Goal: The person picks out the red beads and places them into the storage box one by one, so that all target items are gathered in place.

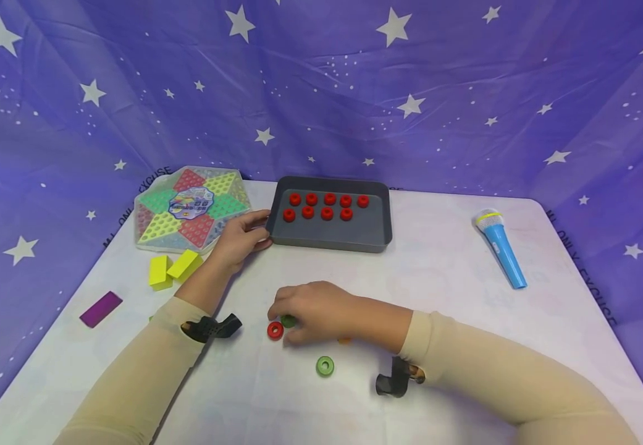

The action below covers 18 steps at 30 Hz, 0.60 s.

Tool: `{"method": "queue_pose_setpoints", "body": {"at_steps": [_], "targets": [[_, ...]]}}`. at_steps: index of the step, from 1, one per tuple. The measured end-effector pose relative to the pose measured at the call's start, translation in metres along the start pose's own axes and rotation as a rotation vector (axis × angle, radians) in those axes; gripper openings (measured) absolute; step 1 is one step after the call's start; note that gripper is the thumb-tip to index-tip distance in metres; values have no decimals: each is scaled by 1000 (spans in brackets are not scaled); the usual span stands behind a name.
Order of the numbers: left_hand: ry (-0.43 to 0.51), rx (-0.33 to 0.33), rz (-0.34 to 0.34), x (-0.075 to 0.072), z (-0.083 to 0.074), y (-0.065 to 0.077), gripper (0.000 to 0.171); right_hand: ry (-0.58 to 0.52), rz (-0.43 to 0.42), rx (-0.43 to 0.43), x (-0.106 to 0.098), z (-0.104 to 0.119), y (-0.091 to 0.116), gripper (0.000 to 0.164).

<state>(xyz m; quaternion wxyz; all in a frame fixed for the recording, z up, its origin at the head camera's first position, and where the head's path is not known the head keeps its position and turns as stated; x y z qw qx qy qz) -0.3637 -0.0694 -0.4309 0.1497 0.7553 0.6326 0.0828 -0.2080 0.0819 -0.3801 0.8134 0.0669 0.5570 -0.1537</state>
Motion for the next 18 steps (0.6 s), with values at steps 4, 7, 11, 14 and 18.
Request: {"method": "queue_pose_setpoints", "body": {"at_steps": [4,7,11,14,18], "targets": [[-5,-3,-3,0,0,1,53,89,32,-18,12,5,-6,33],[-7,-3,-7,0,1,1,52,157,39,-38,18,6,-11,29],[-6,0,-7,0,1,0,53,216,51,-66,21,9,-18,25],[-6,2,-5,0,2,0,54,241,68,-71,21,11,-20,25],[-3,-1,-4,-1,3,-1,54,247,54,-82,19,13,-20,22]]}}
Point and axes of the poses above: each hand's wrist, its own y-axis away from the middle knuckle, its own x-axis out of the palm, z = x × y, the point moved 6 cm from there along -y, towards the middle knuckle, and after that the axes turned 12 degrees about -x, right-handed, at the moved point
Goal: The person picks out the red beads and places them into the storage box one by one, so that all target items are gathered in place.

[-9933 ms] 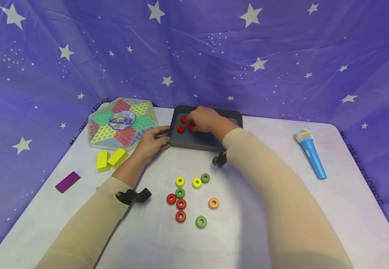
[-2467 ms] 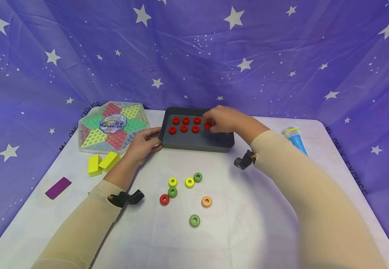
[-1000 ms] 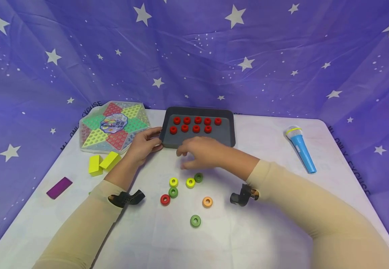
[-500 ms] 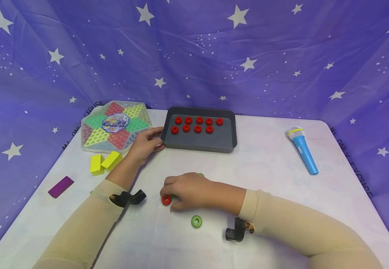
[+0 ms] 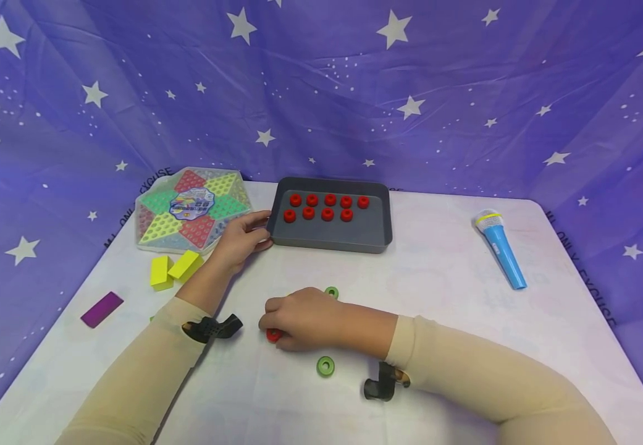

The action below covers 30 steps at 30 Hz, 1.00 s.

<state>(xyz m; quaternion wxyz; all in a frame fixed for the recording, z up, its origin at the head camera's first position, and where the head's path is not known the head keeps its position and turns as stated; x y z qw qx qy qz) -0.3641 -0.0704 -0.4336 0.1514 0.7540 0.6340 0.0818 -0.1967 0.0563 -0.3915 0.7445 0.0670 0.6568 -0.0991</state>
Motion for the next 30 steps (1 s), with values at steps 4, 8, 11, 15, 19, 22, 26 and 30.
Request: {"method": "queue_pose_setpoints", "body": {"at_steps": [4,8,11,15,19,22,26,30], "targets": [[-2,-2,-2,0,-1,1,53,-13,-69,-15,-14,2,4,21],[-3,-7,1,0,-2,1,54,-40,-147,-21,-37,-3,11,21],[3,-17,5,1,-1,1,54,-58,-177,14,-53,-13,20,24],[11,-29,14,2,-1,0,55,-73,-193,112,-72,-35,35,27],[11,-27,16,1,-1,0,56,-89,-215,224,-89,-67,53,26],[4,-27,15,1,-1,0,56,-103,-216,309,-99,-95,69,26],[-1,-27,8,1,-1,0,55,-100,-194,393,-102,-128,89,28],[3,-24,3,1,0,0,55,-88,-146,483,-98,-156,107,31]]}}
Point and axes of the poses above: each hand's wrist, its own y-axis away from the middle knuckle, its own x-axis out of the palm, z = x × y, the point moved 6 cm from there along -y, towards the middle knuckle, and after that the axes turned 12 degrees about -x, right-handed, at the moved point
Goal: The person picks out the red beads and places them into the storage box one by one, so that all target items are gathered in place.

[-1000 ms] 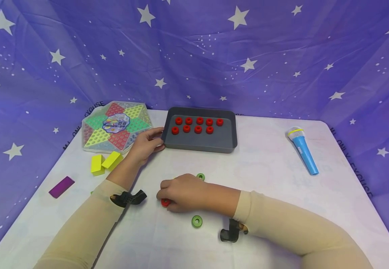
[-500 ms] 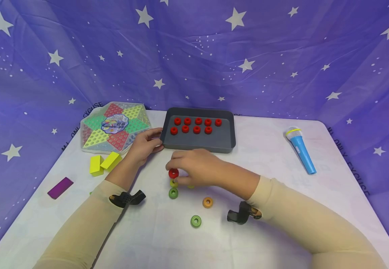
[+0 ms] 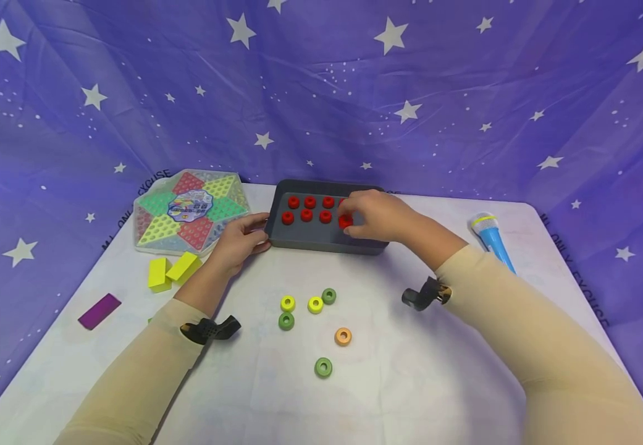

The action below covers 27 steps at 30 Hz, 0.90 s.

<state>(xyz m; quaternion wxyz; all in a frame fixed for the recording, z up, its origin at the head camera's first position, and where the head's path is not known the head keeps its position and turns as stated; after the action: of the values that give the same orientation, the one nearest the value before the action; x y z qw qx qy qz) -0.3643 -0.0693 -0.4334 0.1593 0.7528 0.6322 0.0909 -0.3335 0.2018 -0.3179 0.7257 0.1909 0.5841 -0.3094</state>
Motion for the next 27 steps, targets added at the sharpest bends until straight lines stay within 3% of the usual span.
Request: {"method": "queue_pose_setpoints", "body": {"at_steps": [5,12,20,27], "targets": [[0,7,1,1,0,0,55,30,56,102,6,-33,3,37],[-2,14,-6,2,-1,3,53,112,98,185,17,-62,4,41],[-1,11,3,2,0,7,51,210,83,162,29,-69,4,35],[4,4,5,2,0,10,53,206,93,179,35,-68,6,33]]}}
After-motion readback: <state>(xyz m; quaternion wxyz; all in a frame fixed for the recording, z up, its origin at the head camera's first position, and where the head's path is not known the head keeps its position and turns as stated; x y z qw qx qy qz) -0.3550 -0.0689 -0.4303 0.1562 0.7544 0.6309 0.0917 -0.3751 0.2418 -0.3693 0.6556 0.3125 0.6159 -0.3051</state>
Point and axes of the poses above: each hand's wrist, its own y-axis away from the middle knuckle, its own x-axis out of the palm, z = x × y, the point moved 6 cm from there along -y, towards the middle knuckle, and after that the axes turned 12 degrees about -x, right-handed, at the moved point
